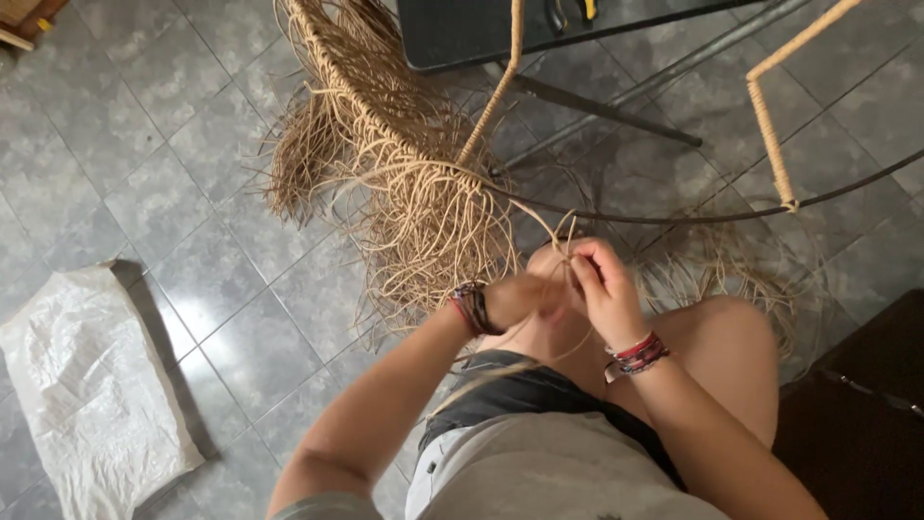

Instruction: Weaving natural fibers onto a circular frame to create a piece of furniture or decor.

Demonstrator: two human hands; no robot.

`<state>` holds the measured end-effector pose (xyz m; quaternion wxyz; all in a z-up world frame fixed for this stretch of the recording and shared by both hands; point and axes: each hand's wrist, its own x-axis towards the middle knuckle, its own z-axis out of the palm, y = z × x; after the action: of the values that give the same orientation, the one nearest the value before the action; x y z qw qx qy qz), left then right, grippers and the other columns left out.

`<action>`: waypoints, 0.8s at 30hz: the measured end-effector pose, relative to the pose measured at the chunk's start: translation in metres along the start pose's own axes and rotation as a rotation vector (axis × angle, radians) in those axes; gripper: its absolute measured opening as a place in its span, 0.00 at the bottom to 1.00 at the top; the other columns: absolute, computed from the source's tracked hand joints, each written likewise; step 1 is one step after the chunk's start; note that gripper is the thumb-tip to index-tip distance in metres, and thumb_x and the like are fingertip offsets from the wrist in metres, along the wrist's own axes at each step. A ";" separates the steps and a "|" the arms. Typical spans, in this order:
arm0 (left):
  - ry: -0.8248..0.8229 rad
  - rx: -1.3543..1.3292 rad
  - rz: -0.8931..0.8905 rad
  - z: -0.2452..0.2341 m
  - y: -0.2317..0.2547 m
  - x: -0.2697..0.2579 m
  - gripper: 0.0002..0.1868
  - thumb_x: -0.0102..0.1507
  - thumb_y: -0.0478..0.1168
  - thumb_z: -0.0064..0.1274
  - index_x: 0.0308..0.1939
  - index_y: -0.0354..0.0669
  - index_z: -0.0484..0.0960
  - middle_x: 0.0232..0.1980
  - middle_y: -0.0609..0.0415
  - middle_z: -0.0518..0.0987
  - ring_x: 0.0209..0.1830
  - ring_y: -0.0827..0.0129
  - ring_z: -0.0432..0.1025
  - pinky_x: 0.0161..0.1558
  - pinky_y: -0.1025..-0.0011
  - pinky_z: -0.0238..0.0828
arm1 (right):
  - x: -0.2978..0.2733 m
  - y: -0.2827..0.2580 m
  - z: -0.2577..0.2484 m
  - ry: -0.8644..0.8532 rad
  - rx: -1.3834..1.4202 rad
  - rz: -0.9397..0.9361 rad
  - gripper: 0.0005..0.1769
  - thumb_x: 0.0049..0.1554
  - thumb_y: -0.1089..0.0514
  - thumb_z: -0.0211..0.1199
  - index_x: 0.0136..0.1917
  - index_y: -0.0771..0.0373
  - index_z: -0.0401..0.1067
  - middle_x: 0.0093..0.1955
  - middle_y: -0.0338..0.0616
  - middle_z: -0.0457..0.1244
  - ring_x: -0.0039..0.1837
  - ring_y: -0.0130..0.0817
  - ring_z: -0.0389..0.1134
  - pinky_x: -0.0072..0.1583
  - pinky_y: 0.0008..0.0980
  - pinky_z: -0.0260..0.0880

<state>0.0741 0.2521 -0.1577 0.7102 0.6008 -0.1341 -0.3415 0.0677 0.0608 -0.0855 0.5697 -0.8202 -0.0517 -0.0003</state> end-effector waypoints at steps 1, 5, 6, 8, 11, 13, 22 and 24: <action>0.012 0.062 -0.020 0.002 0.006 -0.001 0.16 0.71 0.52 0.53 0.53 0.46 0.84 0.42 0.59 0.85 0.45 0.76 0.78 0.52 0.74 0.74 | -0.001 0.005 0.001 -0.019 -0.013 -0.055 0.06 0.68 0.61 0.57 0.54 0.63 0.72 0.42 0.54 0.67 0.48 0.49 0.70 0.55 0.46 0.70; 0.058 0.318 -0.099 0.001 0.022 -0.002 0.14 0.70 0.58 0.49 0.48 0.61 0.84 0.41 0.68 0.85 0.48 0.77 0.79 0.53 0.76 0.74 | 0.002 0.005 0.005 -0.044 -0.075 -0.198 0.05 0.67 0.61 0.57 0.51 0.64 0.72 0.39 0.52 0.63 0.46 0.56 0.67 0.53 0.46 0.69; 0.062 0.317 -0.100 -0.004 0.025 -0.003 0.14 0.70 0.58 0.49 0.48 0.61 0.84 0.41 0.68 0.85 0.48 0.77 0.79 0.53 0.76 0.74 | 0.003 0.004 0.005 -0.048 -0.073 -0.199 0.05 0.67 0.61 0.57 0.51 0.64 0.72 0.39 0.52 0.63 0.46 0.56 0.67 0.53 0.46 0.69; 0.099 0.511 -0.169 -0.012 0.029 -0.007 0.14 0.70 0.63 0.45 0.44 0.72 0.83 0.41 0.75 0.85 0.49 0.78 0.79 0.54 0.78 0.73 | 0.004 0.002 0.008 -0.028 -0.135 -0.255 0.02 0.65 0.64 0.60 0.51 0.65 0.71 0.40 0.52 0.62 0.47 0.58 0.66 0.52 0.49 0.67; -0.053 0.764 -0.245 -0.016 0.025 -0.036 0.19 0.69 0.62 0.43 0.43 0.59 0.84 0.40 0.62 0.85 0.50 0.66 0.80 0.53 0.69 0.74 | 0.003 0.005 0.009 -0.033 -0.135 -0.274 0.03 0.65 0.63 0.59 0.51 0.65 0.72 0.41 0.53 0.62 0.47 0.58 0.65 0.52 0.47 0.67; -0.171 0.945 -0.303 -0.014 0.022 -0.037 0.23 0.69 0.61 0.41 0.43 0.50 0.85 0.39 0.52 0.85 0.51 0.57 0.80 0.53 0.63 0.75 | 0.006 0.003 0.009 -0.043 -0.129 -0.292 0.04 0.65 0.62 0.59 0.49 0.65 0.71 0.36 0.48 0.61 0.44 0.56 0.65 0.52 0.47 0.67; 0.008 0.956 -0.096 -0.009 0.000 -0.037 0.09 0.70 0.49 0.52 0.46 0.55 0.85 0.37 0.61 0.87 0.44 0.67 0.82 0.50 0.72 0.77 | 0.010 -0.002 0.010 -0.024 -0.179 -0.327 0.04 0.64 0.62 0.59 0.49 0.65 0.72 0.33 0.51 0.62 0.43 0.60 0.64 0.50 0.48 0.65; -0.047 1.170 -0.116 -0.002 0.003 -0.034 0.08 0.69 0.44 0.53 0.45 0.52 0.87 0.37 0.58 0.88 0.43 0.66 0.83 0.50 0.73 0.78 | 0.004 -0.006 0.010 -0.039 -0.170 -0.321 0.04 0.65 0.62 0.59 0.48 0.64 0.72 0.31 0.47 0.62 0.42 0.58 0.64 0.50 0.48 0.66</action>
<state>0.0512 0.2753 -0.1483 0.2376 0.8914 -0.2829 -0.2625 0.0708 0.0731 -0.0831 0.4898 -0.8465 -0.1928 -0.0794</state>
